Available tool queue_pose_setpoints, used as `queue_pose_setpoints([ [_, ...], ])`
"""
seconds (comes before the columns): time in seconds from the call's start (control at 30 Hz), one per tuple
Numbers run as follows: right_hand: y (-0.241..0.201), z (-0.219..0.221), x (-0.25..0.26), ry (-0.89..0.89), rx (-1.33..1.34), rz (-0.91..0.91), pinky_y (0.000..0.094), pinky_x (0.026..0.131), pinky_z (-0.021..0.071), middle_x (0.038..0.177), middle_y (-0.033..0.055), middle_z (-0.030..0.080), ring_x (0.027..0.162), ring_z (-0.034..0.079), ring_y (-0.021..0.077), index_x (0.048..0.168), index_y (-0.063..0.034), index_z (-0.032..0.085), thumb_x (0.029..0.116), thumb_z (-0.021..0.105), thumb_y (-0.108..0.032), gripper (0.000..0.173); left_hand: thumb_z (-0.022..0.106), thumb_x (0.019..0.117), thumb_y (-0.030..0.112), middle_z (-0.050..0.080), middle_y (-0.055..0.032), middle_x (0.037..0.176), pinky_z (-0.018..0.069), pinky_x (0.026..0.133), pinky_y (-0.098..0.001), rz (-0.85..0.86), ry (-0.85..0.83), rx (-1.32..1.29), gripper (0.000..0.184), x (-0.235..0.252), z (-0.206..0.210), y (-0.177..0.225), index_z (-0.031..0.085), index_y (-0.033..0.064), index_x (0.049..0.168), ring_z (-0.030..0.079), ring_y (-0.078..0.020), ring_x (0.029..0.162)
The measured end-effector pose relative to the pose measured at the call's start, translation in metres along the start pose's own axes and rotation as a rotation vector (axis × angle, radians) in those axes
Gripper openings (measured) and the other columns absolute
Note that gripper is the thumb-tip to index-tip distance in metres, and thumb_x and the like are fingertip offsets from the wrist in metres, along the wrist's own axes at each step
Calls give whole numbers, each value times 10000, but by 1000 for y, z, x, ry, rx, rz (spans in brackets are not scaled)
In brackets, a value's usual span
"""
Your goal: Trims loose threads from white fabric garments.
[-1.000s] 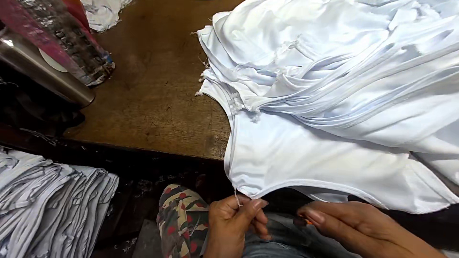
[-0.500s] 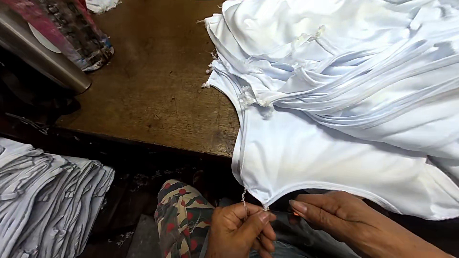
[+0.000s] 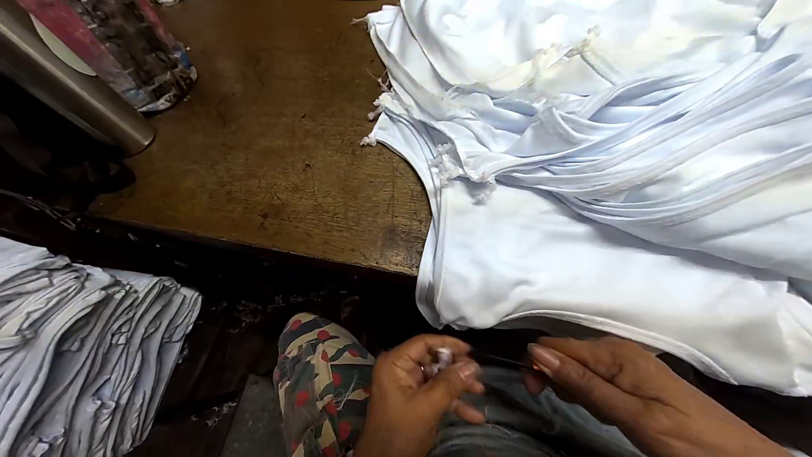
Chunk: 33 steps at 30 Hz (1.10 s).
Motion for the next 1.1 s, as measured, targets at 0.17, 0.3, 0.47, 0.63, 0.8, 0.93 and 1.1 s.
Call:
queue_pose_setpoints([
  [0.17, 11, 14, -15, -36, 338, 171, 178, 445, 308, 623, -119, 460, 487, 364, -22, 963, -95, 691, 1112, 375, -233, 376, 703, 951, 43, 724, -212, 948, 648, 658, -381, 19, 172, -142, 183, 12, -13, 4, 709, -58, 1103, 739, -244, 770],
  [0.3, 11, 22, -14, 15, 410, 159, 176, 441, 293, 608, -125, 440, 482, 350, -20, 961, -102, 693, 1113, 380, -247, 377, 660, 978, 36, 702, -152, 762, 621, 578, -327, 65, 221, -106, 125, 9, -17, 6, 741, -53, 941, 669, -168, 587],
  [0.47, 8, 33, -7, 32, 398, 153, 175, 445, 289, 619, -118, 449, 487, 349, -18, 962, -95, 694, 1111, 390, -250, 372, 564, 1030, 56, 692, -99, 776, 631, 558, -319, 273, 209, 185, 208, -5, -25, 24, 726, -57, 965, 673, -154, 595],
  [0.63, 2, 45, 2, 60, 414, 137, 177, 450, 300, 630, -110, 458, 497, 364, -11, 954, -89, 695, 1109, 400, -238, 365, 567, 1011, 24, 696, -104, 817, 629, 536, -311, 339, 187, 266, 186, -11, -22, 31, 714, -56, 930, 684, -158, 610],
  [0.8, -4, 49, 11, 104, 425, 132, 165, 438, 293, 636, -110, 486, 485, 358, -21, 930, -111, 697, 1103, 427, -262, 355, 573, 996, 0, 693, -95, 794, 626, 525, -301, 344, 177, 248, 171, -12, -19, 32, 712, -66, 924, 680, -146, 593],
  [0.93, -5, 51, 13, 144, 414, 145, 163, 430, 291, 637, -100, 502, 481, 366, -17, 900, -118, 699, 1095, 443, -266, 354, 573, 992, -10, 702, -97, 804, 626, 525, -300, 343, 167, 234, 162, -13, -17, 30, 710, -66, 927, 680, -144, 588],
  [1.1, -5, 49, 15, 206, 212, 87, 177, 440, 306, 617, -99, 513, 483, 387, -15, 825, -145, 682, 1087, 465, -301, 374, 567, 988, -19, 692, -93, 764, 623, 520, -306, 333, 147, 222, 164, -13, -16, 27, 704, -66, 911, 672, -149, 568],
])
Point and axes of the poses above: each hand's wrist, its own x-axis towards the middle knuckle, its own z-axis out of the palm, y = z × x, the point moved 9 cm from there along x, towards the middle knuckle
